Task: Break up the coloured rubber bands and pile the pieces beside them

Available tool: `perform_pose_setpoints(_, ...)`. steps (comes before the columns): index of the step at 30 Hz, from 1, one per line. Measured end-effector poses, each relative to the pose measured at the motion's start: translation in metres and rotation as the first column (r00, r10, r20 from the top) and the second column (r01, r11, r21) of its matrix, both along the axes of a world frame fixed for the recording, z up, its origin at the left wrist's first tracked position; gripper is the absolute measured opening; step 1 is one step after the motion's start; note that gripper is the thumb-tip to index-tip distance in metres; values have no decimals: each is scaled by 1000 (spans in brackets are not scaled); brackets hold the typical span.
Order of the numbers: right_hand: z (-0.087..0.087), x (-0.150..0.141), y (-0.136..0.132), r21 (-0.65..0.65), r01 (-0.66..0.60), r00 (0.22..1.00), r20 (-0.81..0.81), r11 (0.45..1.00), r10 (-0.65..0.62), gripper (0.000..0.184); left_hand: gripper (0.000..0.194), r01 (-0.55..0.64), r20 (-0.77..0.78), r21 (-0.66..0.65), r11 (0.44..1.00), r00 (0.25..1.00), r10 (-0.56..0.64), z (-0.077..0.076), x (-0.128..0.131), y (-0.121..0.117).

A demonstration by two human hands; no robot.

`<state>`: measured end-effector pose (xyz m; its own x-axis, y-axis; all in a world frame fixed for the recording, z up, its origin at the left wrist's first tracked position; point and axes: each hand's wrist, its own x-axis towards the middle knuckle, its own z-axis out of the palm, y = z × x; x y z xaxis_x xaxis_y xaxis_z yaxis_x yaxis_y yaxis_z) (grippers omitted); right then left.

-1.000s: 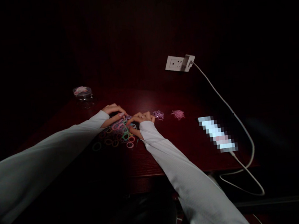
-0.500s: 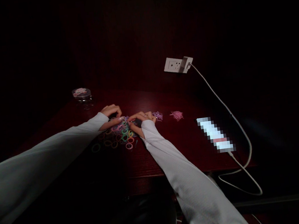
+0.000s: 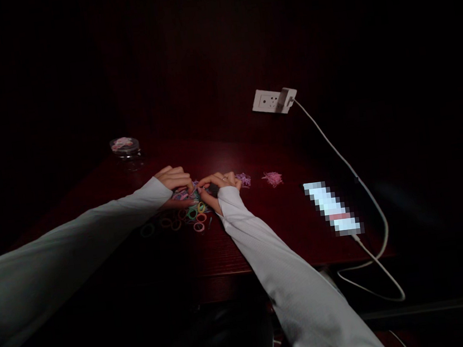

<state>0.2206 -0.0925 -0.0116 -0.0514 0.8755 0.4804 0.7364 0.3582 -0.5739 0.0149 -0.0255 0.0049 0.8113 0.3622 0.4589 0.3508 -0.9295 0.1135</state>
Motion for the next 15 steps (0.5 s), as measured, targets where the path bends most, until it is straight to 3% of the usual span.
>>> perform_pose_setpoints(10, 8, -1, -7, -40, -17, 1000, 11, 999, 17, 10, 45, -23, 32, 13, 1000, 999, 23, -2, 2, -1)
perform_pose_setpoints(15, 7, 1, -8, -77, -22, 1000, -17, 997, 21, 17, 43, -94, 92, -63, 994, 991, 99, -4, 1, 1)
